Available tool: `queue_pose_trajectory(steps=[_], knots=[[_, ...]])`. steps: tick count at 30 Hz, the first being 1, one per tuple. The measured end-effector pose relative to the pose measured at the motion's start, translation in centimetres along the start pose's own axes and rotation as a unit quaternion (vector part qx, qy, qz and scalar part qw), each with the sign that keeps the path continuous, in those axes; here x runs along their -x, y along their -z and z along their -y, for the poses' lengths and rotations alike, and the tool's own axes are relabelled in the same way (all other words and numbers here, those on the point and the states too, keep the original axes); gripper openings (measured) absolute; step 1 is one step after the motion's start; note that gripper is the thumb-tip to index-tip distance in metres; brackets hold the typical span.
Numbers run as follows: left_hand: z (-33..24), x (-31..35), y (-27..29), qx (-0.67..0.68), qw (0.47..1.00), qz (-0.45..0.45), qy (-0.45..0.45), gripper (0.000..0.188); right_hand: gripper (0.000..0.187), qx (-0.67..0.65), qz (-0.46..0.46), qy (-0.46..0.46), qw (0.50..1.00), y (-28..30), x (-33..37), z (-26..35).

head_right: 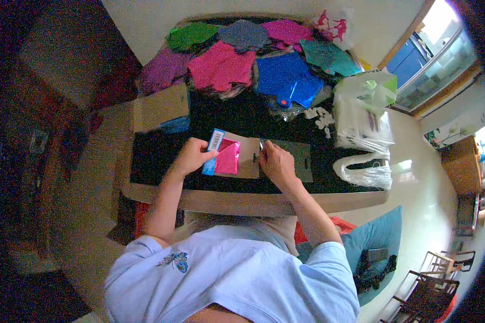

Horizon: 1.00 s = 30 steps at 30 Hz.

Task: Folding colorful cloth items and placing them into cardboard and plastic packaging.

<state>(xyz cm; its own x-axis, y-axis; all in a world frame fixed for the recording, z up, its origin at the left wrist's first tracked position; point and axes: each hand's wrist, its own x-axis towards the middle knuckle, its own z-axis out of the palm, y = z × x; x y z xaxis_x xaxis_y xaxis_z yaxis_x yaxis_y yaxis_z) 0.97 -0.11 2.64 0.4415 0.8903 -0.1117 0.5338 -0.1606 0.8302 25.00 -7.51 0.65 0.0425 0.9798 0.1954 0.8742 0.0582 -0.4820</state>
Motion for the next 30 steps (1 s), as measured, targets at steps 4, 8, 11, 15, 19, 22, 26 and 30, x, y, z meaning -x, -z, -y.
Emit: queue_pose_trajectory(steps=[4, 8, 11, 15, 19, 22, 26, 30], knots=[[0.0, -0.7, 0.2, -0.035, 0.999, 0.019, -0.007, 0.017, 0.014, 0.001, -0.011, 0.010, 1.000, -0.5, 0.1, -0.1], [1.4, -1.2, -0.7, -0.002, 1.000, 0.021, -0.016, 0.016, 0.017, -0.002, -0.022, 0.024, 0.999, -1.0, 0.1, -0.3], [2.1, -1.4, -0.7, 0.015, 0.999, 0.035, 0.004, 0.016, 0.020, 0.003, 0.032, -0.002, 0.999, -0.4, 0.1, -0.4], [2.3, -1.5, -0.6, 0.034, 0.998, 0.040, 0.016, 0.017, 0.032, 0.082, -0.074, 0.123, 0.986, 0.1, 0.3, -0.9], [1.8, -1.5, -0.5, 0.005, 0.998, 0.065, 0.022, 0.019, 0.053, 0.101, -0.009, 0.109, 0.989, -0.9, 0.8, -2.4], [0.4, -1.5, -0.2, 0.011, 0.997, 0.080, 0.018, 0.019, 0.055, 0.096, 0.016, 0.146, 0.984, -0.4, 0.2, -2.6], [2.8, -2.8, -2.3, 0.060, 0.996, 0.071, 0.013, 0.021, 0.054, 0.071, 0.032, 0.180, 0.981, -0.5, -0.4, -2.7], [1.9, -3.2, -3.1, 0.098, 0.991, 0.080, 0.038, 0.022, 0.051, 0.037, 0.021, 0.169, 0.985, -0.6, -0.6, -2.6]])
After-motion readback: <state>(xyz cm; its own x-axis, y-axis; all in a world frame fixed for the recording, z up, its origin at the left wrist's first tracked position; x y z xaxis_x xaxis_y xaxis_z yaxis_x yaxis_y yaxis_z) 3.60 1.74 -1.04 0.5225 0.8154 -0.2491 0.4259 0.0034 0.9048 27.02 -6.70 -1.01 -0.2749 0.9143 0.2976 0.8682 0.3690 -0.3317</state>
